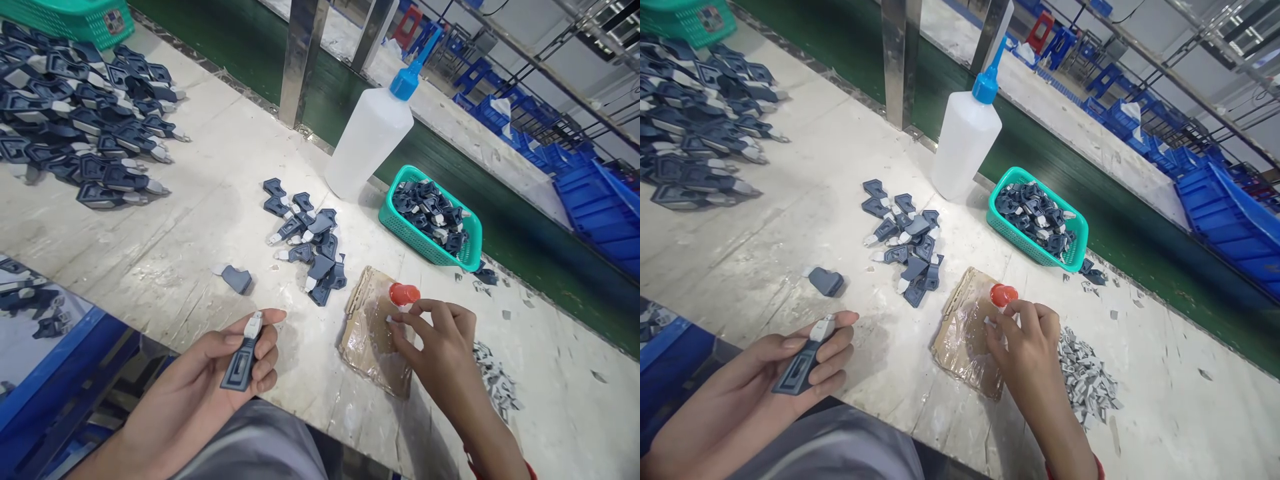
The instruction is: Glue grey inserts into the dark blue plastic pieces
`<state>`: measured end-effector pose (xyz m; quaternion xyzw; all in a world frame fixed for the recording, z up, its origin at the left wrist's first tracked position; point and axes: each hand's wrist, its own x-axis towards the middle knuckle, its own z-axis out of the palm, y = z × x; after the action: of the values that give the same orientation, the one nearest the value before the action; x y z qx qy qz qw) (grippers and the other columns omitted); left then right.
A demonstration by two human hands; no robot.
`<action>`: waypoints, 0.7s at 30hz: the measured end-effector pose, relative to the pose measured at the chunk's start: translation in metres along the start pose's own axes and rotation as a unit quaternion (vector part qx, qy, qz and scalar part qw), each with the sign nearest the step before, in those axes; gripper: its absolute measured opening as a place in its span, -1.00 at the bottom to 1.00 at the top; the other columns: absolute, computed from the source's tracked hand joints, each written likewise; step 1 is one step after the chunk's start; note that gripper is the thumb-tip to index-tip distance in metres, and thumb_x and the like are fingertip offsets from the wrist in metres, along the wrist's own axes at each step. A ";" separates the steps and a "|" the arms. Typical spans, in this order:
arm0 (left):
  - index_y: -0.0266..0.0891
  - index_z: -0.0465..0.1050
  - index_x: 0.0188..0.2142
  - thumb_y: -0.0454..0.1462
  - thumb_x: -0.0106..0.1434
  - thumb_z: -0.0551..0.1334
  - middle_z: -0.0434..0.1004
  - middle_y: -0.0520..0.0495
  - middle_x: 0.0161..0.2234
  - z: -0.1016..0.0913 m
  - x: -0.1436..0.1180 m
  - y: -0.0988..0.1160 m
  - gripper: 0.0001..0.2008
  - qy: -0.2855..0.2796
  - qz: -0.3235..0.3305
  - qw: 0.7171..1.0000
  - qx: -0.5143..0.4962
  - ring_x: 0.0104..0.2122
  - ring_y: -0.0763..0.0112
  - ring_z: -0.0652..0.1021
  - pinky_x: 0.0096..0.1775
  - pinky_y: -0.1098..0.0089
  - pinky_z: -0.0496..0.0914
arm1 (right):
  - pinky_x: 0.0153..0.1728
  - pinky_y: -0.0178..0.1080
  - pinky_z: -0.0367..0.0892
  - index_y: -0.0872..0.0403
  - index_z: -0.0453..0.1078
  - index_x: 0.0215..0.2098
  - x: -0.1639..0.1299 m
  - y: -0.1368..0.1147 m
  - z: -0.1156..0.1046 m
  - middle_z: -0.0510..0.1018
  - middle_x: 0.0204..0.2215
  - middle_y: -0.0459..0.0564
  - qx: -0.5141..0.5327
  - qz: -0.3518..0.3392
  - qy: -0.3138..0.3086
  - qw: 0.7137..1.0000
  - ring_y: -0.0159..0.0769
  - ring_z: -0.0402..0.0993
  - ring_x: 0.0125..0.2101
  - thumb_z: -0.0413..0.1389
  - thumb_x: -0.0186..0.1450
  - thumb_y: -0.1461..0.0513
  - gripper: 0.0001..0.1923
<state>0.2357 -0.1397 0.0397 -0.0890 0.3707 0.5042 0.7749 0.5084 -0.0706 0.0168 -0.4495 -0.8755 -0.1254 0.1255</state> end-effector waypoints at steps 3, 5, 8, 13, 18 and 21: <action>-0.35 0.52 -0.40 -0.44 0.19 0.07 0.25 -0.01 -0.50 -0.002 0.001 -0.002 -0.77 -0.011 0.003 1.000 0.010 -0.53 0.48 0.30 -0.44 0.43 0.36 | -0.24 -0.12 0.12 0.11 0.40 -0.37 0.000 0.000 -0.007 0.32 -0.31 0.06 0.000 0.006 0.001 1.000 -0.19 0.15 -0.24 0.10 0.21 0.28 -0.95; -0.36 0.52 -0.34 -0.45 0.21 0.10 0.28 0.00 -0.51 -0.004 0.003 -0.003 -0.79 -0.016 0.004 1.000 0.003 -0.51 0.50 0.32 -0.43 0.46 0.36 | -0.24 -0.12 0.10 0.09 0.41 -0.36 0.001 0.000 -0.014 0.32 -0.31 0.05 -0.002 0.013 0.012 1.000 -0.18 0.16 -0.24 0.10 0.22 0.25 -0.93; -0.34 0.53 -0.34 -0.48 0.18 0.17 0.35 0.00 -0.47 -0.008 0.007 -0.007 -0.84 -0.025 0.001 0.999 -0.025 -0.42 0.49 0.40 -0.34 0.46 0.40 | -0.27 -0.13 0.09 0.07 0.42 -0.34 0.002 -0.004 -0.022 0.33 -0.33 0.04 0.002 0.042 0.049 0.998 -0.22 0.19 -0.28 0.11 0.22 0.21 -0.90; -0.26 0.52 -0.15 -0.28 0.10 0.34 0.46 -0.05 -0.35 -0.012 0.013 -0.020 -0.71 -0.044 -0.018 0.999 -0.022 -0.30 0.43 0.45 -0.24 0.39 0.43 | -0.31 -0.15 0.05 0.07 0.42 -0.41 -0.006 -0.010 -0.014 0.36 -0.37 0.03 0.005 0.084 0.104 0.991 -0.27 0.25 -0.37 0.08 0.24 0.14 -0.82; -0.27 0.53 -0.16 -0.24 0.09 0.35 0.48 -0.02 -0.43 -0.011 0.015 -0.028 -0.70 -0.096 -0.032 0.995 0.016 -0.40 0.51 0.47 -0.26 0.43 0.39 | -0.29 -0.12 0.07 0.07 0.41 -0.38 -0.023 -0.012 -0.007 0.40 -0.38 0.03 0.009 0.103 0.101 0.990 -0.24 0.30 -0.37 0.05 0.25 0.08 -0.76; -0.18 0.55 -0.22 -0.28 0.07 0.36 0.51 -0.01 -0.41 -0.011 0.017 -0.031 -0.77 -0.125 -0.032 0.991 0.041 -0.40 0.48 0.50 -0.33 0.44 0.38 | -0.31 -0.14 0.09 0.06 0.42 -0.37 -0.029 -0.012 -0.005 0.39 -0.39 0.03 0.020 0.111 0.113 0.987 -0.25 0.30 -0.39 0.08 0.23 0.09 -0.78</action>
<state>0.2601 -0.1479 0.0137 -0.0053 0.2883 0.4705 0.8340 0.5155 -0.1014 0.0108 -0.5243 -0.8028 -0.1427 0.2456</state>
